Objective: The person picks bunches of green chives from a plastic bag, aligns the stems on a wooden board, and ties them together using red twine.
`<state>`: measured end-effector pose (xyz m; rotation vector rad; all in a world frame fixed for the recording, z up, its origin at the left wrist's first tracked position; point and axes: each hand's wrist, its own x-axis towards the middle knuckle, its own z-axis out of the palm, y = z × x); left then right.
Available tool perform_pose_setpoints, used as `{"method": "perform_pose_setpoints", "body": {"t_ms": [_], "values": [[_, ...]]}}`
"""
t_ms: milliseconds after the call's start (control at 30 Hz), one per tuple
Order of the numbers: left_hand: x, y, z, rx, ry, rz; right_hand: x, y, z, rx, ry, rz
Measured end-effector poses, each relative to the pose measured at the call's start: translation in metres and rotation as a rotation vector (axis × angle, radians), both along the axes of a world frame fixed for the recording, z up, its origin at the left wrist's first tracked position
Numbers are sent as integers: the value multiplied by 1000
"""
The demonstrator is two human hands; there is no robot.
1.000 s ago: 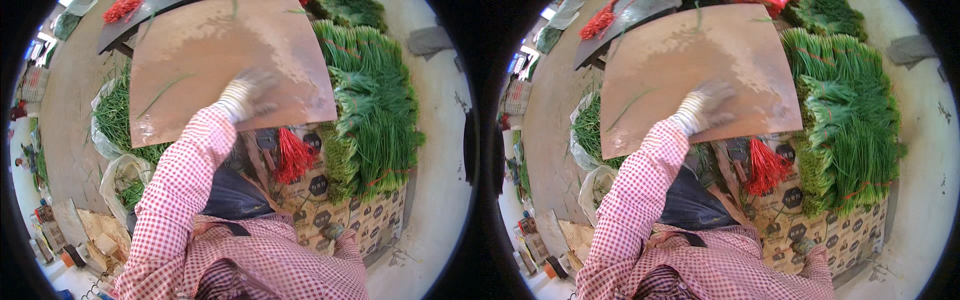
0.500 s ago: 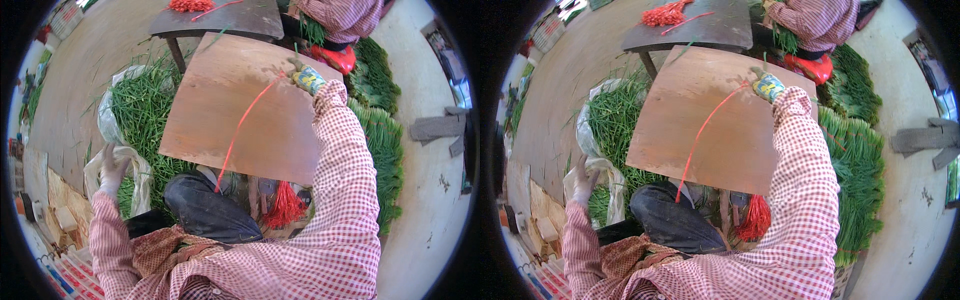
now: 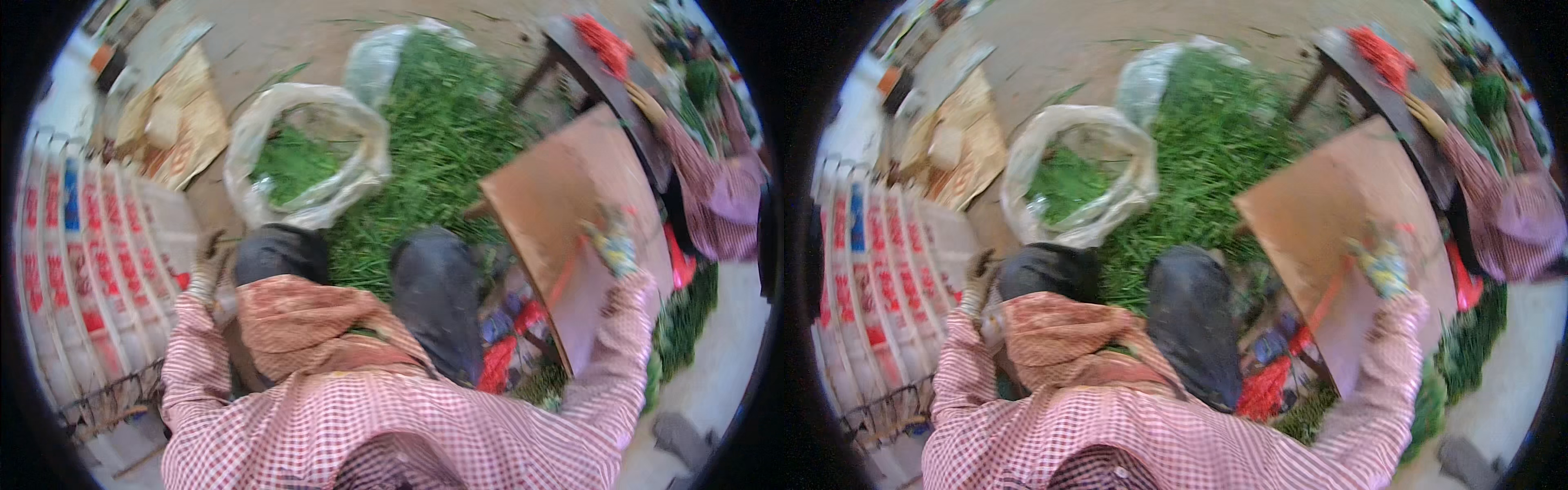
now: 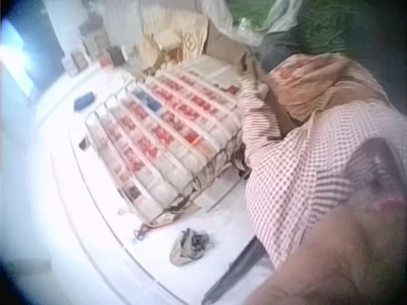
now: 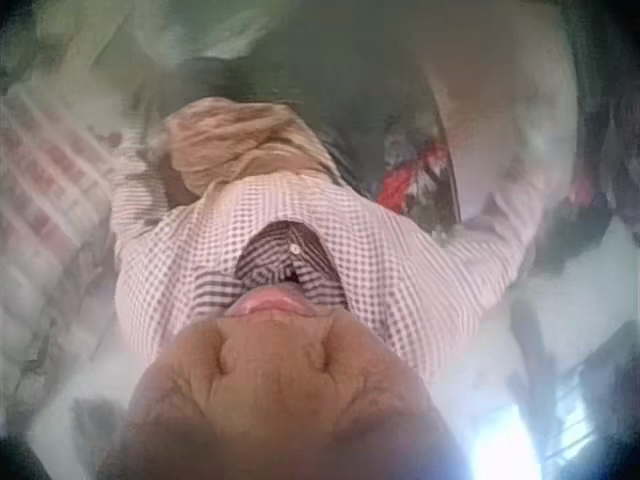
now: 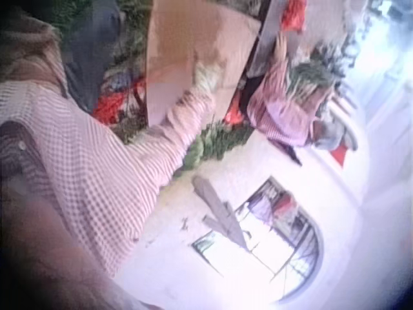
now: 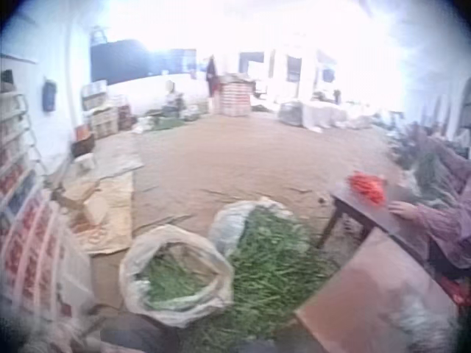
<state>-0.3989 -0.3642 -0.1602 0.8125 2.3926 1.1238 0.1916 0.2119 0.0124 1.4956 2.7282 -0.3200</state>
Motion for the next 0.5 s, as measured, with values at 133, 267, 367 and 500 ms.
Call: {"method": "perform_pose_setpoints", "body": {"t_ms": [133,267,367,500], "values": [[74,45,-9,212,-220,110,-67,16,58,421,-61,356],[75,93,-28,144,-220,44,-270,-58,39,-347,213,544],[34,129,-83,-148,-176,-76,-383,-119,-40,-624,-49,697],[4,180,-107,-788,-101,-276,-472,-157,-203,-400,-545,1000]]}}
